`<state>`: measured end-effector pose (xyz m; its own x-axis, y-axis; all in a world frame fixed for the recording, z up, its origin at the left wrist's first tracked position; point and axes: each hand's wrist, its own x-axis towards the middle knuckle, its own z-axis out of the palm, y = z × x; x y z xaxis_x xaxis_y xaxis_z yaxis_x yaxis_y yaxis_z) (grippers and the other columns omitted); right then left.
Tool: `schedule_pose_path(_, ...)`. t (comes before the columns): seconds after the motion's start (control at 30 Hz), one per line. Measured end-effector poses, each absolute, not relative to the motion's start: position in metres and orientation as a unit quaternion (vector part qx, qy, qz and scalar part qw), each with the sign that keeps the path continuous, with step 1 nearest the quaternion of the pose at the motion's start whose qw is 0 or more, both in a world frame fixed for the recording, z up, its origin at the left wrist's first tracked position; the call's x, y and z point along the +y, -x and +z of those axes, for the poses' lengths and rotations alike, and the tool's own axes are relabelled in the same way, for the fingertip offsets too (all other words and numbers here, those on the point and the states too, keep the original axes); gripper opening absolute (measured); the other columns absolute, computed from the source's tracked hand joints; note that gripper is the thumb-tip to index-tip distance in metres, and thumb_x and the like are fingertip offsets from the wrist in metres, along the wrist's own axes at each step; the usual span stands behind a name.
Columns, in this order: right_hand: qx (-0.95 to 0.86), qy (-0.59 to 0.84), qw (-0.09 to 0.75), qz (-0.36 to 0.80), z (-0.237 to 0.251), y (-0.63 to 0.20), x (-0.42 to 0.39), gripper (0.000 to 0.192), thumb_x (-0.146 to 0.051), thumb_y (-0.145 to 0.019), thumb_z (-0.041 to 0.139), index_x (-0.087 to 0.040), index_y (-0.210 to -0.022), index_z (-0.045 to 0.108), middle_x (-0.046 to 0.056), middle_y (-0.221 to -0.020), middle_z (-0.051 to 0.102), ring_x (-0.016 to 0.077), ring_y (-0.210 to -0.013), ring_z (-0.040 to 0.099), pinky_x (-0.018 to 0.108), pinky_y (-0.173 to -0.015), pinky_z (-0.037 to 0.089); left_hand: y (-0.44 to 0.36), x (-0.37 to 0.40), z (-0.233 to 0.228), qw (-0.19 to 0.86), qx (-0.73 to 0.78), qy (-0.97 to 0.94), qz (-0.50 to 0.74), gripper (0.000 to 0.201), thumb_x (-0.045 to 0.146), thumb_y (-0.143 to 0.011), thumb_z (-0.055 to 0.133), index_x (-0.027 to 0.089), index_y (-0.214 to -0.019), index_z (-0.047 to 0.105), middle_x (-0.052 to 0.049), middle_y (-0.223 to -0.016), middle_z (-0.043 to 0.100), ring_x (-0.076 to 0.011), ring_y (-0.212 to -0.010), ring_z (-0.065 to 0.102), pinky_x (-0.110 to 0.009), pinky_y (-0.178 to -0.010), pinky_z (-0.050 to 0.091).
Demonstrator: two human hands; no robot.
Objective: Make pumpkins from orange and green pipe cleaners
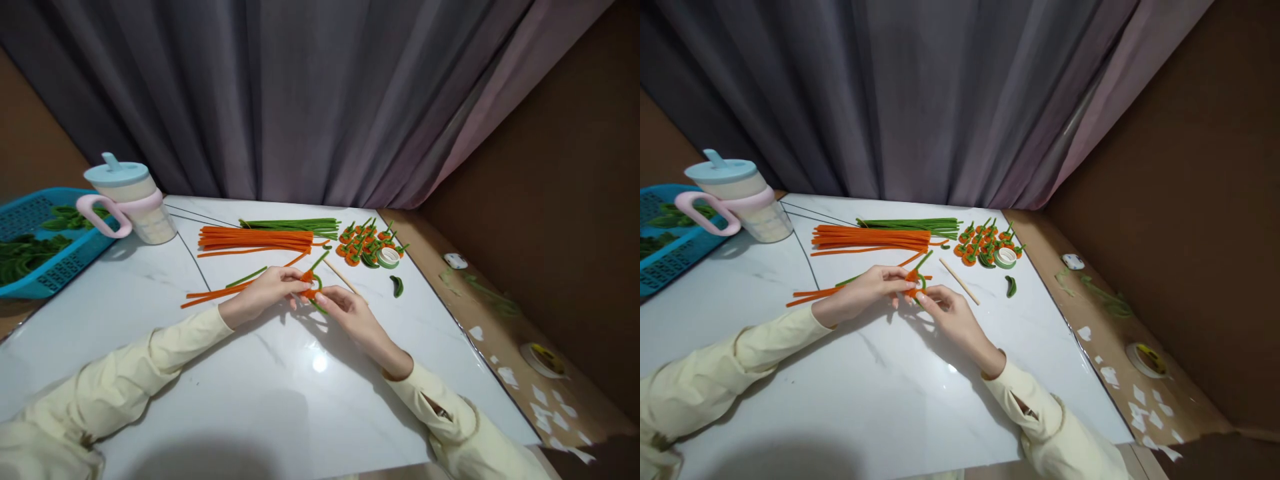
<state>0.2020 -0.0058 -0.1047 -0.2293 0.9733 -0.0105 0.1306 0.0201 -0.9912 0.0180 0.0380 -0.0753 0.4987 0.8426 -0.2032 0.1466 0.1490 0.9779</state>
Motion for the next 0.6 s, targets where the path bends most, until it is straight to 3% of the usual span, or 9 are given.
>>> schedule_pose_path(0.1,-0.581,0.444,0.380,0.567,-0.111,-0.201,-0.005,0.040,-0.050,-0.076,0.067,-0.016,-0.096,0.061,0.002,-0.071,0.066,0.0131,-0.061,0.059,0.027,-0.061,0.047,-0.019,0.038,-0.083,0.658,0.419,-0.552,0.295,0.018,0.027,-0.075,0.068,0.010,-0.082,0.064,-0.004,-0.080,0.063,-0.0096,-0.062,0.057,-0.020,-0.057,0.046)
schedule_pose_path(0.2,-0.606,0.445,0.363,0.551,-0.114,-0.200,-0.006,0.032,-0.046,-0.077,0.066,-0.015,-0.083,0.062,-0.002,-0.058,0.058,0.0091,-0.048,0.048,0.023,-0.049,0.039,-0.023,0.034,-0.088,0.673,0.416,-0.538,0.289,0.017,0.027,-0.076,0.066,0.012,-0.078,0.059,-0.002,-0.076,0.061,-0.0103,-0.061,0.061,-0.022,-0.059,0.051)
schedule_pose_path(0.4,-0.652,0.472,0.342,0.484,-0.110,-0.199,-0.011,0.018,-0.031,-0.079,0.062,-0.015,-0.072,0.065,-0.003,-0.052,0.055,0.0083,-0.046,0.045,0.021,-0.047,0.036,-0.026,0.029,-0.088,0.643,0.447,-0.578,0.229,0.008,0.018,-0.076,0.058,0.015,-0.073,0.052,0.000,-0.061,0.064,-0.0136,-0.054,0.066,-0.022,-0.052,0.052)
schedule_pose_path(0.6,-0.653,0.493,0.320,0.478,-0.107,-0.202,-0.011,0.016,-0.029,-0.076,0.063,-0.014,-0.073,0.068,-0.002,-0.048,0.057,0.0090,-0.043,0.047,0.021,-0.045,0.038,-0.023,0.033,-0.089,0.608,0.466,-0.616,0.185,0.015,0.007,-0.071,0.052,0.015,-0.058,0.050,0.002,-0.044,0.059,-0.0122,-0.040,0.060,-0.019,-0.039,0.044)
